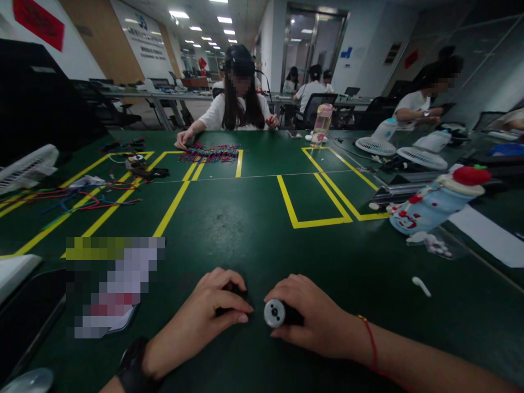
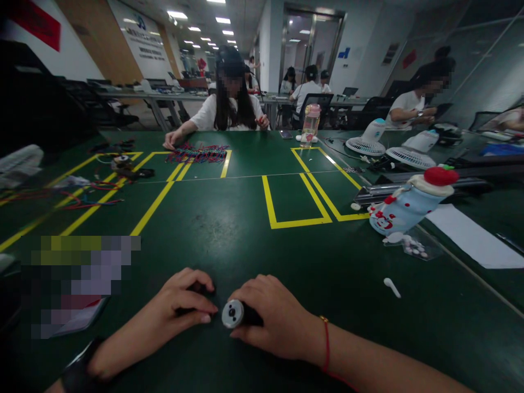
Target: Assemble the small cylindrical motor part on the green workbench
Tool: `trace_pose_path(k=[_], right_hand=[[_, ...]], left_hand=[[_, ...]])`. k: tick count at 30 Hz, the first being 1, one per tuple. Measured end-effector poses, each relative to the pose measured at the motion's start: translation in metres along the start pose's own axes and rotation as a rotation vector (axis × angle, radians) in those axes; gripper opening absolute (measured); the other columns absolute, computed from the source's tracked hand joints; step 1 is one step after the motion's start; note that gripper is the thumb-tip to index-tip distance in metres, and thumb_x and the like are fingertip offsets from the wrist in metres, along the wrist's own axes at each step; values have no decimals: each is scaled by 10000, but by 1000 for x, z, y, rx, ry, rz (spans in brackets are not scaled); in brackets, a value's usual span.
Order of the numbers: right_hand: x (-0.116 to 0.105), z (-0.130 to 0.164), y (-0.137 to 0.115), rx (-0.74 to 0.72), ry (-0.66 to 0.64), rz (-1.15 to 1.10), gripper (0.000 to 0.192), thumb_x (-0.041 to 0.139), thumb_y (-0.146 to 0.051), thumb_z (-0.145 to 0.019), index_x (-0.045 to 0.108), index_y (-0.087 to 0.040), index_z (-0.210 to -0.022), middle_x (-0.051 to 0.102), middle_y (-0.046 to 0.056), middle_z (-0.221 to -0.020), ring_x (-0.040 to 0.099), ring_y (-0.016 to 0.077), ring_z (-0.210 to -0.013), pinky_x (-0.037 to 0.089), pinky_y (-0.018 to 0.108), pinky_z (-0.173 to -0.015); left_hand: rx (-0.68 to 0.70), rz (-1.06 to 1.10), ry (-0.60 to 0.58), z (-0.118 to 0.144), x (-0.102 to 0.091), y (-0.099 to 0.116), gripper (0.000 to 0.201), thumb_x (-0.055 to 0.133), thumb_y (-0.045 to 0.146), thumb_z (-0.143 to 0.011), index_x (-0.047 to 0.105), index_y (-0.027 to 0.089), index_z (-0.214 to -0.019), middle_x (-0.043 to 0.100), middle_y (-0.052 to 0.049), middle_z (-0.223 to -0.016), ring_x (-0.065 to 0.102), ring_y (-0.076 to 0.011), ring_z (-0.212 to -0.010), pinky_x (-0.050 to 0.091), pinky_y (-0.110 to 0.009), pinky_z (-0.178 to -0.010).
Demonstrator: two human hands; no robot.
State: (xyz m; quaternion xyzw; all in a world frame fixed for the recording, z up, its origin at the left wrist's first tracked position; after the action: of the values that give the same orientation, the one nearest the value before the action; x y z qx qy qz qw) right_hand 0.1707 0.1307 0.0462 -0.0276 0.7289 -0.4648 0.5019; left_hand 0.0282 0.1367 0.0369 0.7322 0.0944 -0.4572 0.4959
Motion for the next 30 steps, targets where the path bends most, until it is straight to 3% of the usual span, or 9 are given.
trace_pose_path(k=[4, 11, 14, 20, 23, 26, 30], right_hand=[[-1, -1, -1, -3, -1, -14, 338, 687, -356, -814, 577, -225, -1105, 641, 35, -1064, 535, 205, -936, 371, 356, -841], [-2, 0, 1, 4, -4, -29, 373, 705, -348, -802, 570, -234, -1131, 633, 17, -1094, 532, 190, -953, 367, 342, -849], [-2, 1, 1, 13, -14, -25, 376, 704, -357, -802, 572, -238, -1133, 633, 16, -1089, 532, 189, -951, 368, 339, -845], [-3, 2, -1, 12, 3, -13, 371, 710, -351, -796, 569, -239, -1120, 629, 10, -1080, 528, 185, -942, 366, 335, -841], [-2, 1, -1, 2, 9, -11, 359, 709, -350, -797, 568, -238, -1108, 630, 5, -1064, 527, 182, -931, 362, 331, -834], [0, 0, 0, -5, 7, 0, 354, 704, -354, -800, 567, -238, -1105, 631, 5, -1053, 525, 183, -925, 357, 329, -825], [0, -1, -1, -8, 6, 13, 345, 696, -354, -807, 565, -238, -1104, 631, 3, -1056, 525, 183, -925, 347, 327, -818]], left_hand=[[-23, 61, 9, 1, -5, -8, 202, 660, 251, -891, 712, 339, -1065, 604, -22, -1095, 550, -216, -1019, 456, -346, -890], [-152, -14, 152, 6, -37, -54, 194, 532, 325, -957, 675, 280, -1081, 590, -37, -1107, 566, -230, -1037, 473, -388, -915], [-177, -33, 179, 8, -45, -63, 224, 508, 357, -965, 666, 262, -1092, 584, -49, -1108, 567, -238, -1030, 477, -404, -906], [-140, -79, 108, 7, -36, -39, 236, 704, 369, -829, 692, 311, -1057, 597, -13, -1138, 544, -246, -1046, 417, -402, -933], [-95, -98, 21, 5, -22, -19, 301, 762, 382, -778, 694, 352, -1069, 591, 6, -1159, 536, -245, -1050, 389, -389, -921], [-43, -74, -45, 3, -6, -1, 201, 743, 355, -815, 716, 370, -1013, 592, 16, -1137, 538, -234, -1036, 386, -365, -884], [-62, 183, 94, -1, -7, 17, 107, 659, 243, -897, 719, 306, -960, 599, 2, -1002, 569, -189, -944, 431, -312, -832]])
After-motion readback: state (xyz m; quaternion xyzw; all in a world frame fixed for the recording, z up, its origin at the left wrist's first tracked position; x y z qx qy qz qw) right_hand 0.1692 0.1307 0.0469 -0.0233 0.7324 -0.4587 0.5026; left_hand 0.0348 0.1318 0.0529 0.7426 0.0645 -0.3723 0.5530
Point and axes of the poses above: each hand's wrist, its own z-axis away from the middle knuckle, its own x-axis out of the palm, y = z × x, the point moved 9 cm from there along -z, towards the middle knuckle
